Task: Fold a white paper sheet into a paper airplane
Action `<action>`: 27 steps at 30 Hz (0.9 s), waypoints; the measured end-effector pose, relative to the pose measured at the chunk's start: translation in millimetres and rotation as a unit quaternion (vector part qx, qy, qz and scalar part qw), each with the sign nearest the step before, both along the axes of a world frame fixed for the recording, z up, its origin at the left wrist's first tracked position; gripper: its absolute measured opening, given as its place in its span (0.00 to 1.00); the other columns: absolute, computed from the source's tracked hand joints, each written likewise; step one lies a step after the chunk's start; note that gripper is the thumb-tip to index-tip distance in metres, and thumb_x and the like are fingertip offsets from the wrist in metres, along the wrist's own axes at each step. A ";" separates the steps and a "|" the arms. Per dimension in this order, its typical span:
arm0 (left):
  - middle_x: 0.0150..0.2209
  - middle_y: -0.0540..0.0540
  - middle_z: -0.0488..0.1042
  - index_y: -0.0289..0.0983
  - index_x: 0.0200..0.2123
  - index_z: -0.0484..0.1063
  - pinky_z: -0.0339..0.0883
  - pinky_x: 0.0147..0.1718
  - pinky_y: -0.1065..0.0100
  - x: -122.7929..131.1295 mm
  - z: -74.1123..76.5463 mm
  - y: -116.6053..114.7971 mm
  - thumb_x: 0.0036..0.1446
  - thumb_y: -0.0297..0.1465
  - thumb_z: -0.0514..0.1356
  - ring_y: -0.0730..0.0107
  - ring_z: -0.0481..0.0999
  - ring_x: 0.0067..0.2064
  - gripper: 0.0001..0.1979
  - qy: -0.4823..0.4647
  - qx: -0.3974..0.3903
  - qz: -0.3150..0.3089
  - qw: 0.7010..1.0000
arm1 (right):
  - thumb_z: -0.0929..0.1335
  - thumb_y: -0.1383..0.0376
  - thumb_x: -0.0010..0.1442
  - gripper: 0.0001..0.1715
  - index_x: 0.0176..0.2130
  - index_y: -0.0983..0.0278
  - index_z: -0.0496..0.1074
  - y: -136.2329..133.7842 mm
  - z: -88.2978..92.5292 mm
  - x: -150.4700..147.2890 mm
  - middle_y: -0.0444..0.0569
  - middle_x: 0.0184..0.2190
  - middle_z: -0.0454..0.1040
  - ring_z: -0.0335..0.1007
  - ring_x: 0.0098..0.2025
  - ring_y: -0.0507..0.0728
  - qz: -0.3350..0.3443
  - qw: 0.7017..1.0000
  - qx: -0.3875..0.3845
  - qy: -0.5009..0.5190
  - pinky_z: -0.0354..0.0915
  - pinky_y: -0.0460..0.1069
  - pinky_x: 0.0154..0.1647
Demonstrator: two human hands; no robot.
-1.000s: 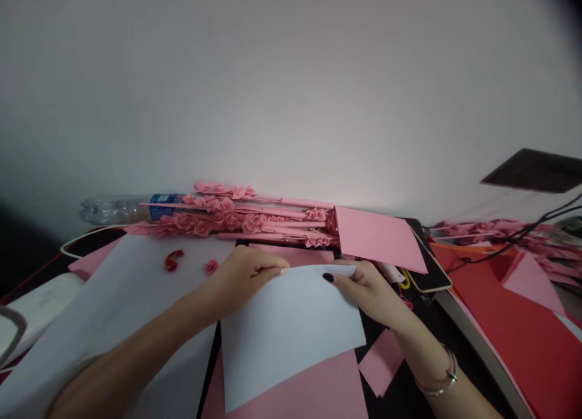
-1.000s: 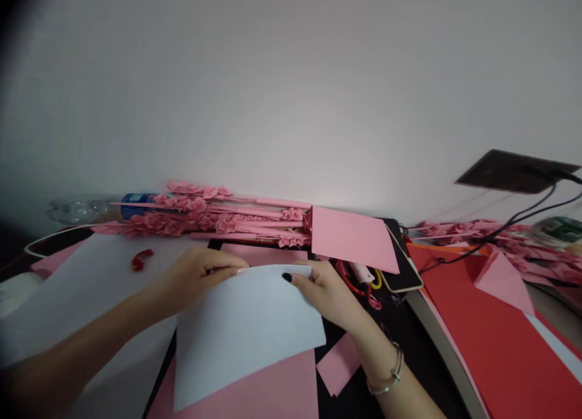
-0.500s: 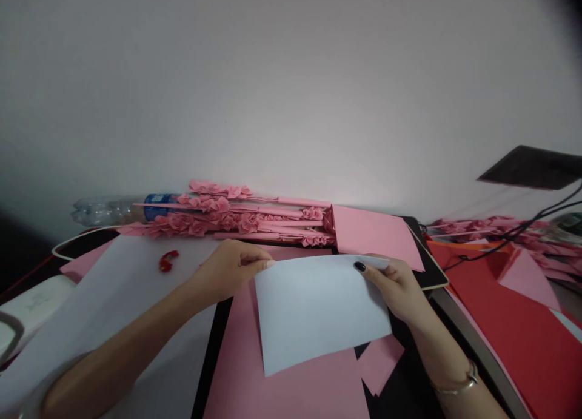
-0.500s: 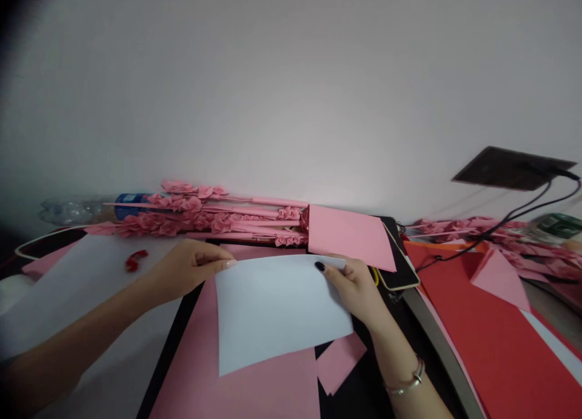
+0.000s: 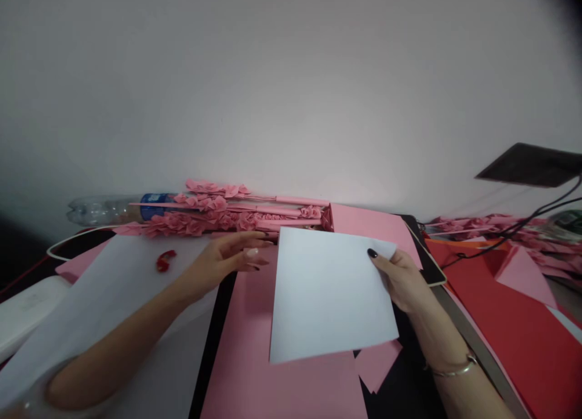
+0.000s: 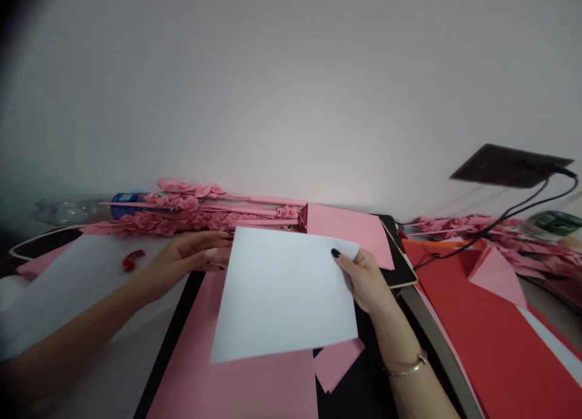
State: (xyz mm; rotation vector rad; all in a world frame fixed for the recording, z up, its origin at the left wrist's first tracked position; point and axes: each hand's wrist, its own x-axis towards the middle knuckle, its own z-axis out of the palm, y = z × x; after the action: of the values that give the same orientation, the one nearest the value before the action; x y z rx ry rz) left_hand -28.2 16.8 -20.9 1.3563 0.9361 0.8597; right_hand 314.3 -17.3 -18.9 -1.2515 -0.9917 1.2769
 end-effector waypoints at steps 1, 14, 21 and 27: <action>0.55 0.45 0.70 0.47 0.53 0.66 0.72 0.42 0.63 4.0 -2.2 -3.6 0.56 0.37 0.61 0.58 0.77 0.46 0.21 -0.041 -0.022 -0.024 0.999 | 0.75 0.59 0.47 0.15 0.35 0.63 0.77 -0.8 -2.3 -4.8 0.49 0.29 0.80 0.75 0.27 0.56 0.021 1.000 -0.017 0.010 0.69 0.48 0.26; 0.45 0.47 0.75 0.47 0.56 0.64 0.69 0.37 0.70 15.5 -28.4 -15.8 0.61 0.36 0.57 0.68 0.76 0.41 0.19 -0.226 -0.130 -0.086 0.962 | 0.75 0.63 0.48 0.16 0.38 0.65 0.76 -3.5 -16.3 -30.2 0.49 0.35 0.80 0.77 0.34 0.56 0.100 0.985 -0.098 0.100 0.69 0.47 0.32; 0.47 0.44 0.75 0.43 0.54 0.68 0.71 0.38 0.65 11.5 -30.2 -11.3 0.58 0.32 0.60 0.62 0.77 0.42 0.20 -0.222 -0.114 -0.068 0.966 | 0.76 0.64 0.47 0.15 0.37 0.64 0.77 -2.8 -18.3 -30.2 0.49 0.33 0.81 0.76 0.31 0.56 0.100 0.985 -0.105 0.095 0.68 0.48 0.31; 0.46 0.42 0.76 0.41 0.52 0.70 0.71 0.36 0.66 10.5 -32.5 -10.7 0.55 0.31 0.61 0.61 0.77 0.41 0.19 -0.204 -0.086 -0.055 0.974 | 0.75 0.65 0.48 0.14 0.37 0.64 0.77 -3.4 -18.8 -30.9 0.48 0.33 0.81 0.76 0.30 0.54 0.114 0.982 -0.112 0.098 0.68 0.47 0.33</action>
State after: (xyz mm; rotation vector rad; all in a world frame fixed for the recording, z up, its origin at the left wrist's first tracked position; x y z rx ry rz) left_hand -17.7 6.2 -53.4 1.0204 0.5940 0.9067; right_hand 283.4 -20.6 -37.8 -1.1752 -0.8849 1.6941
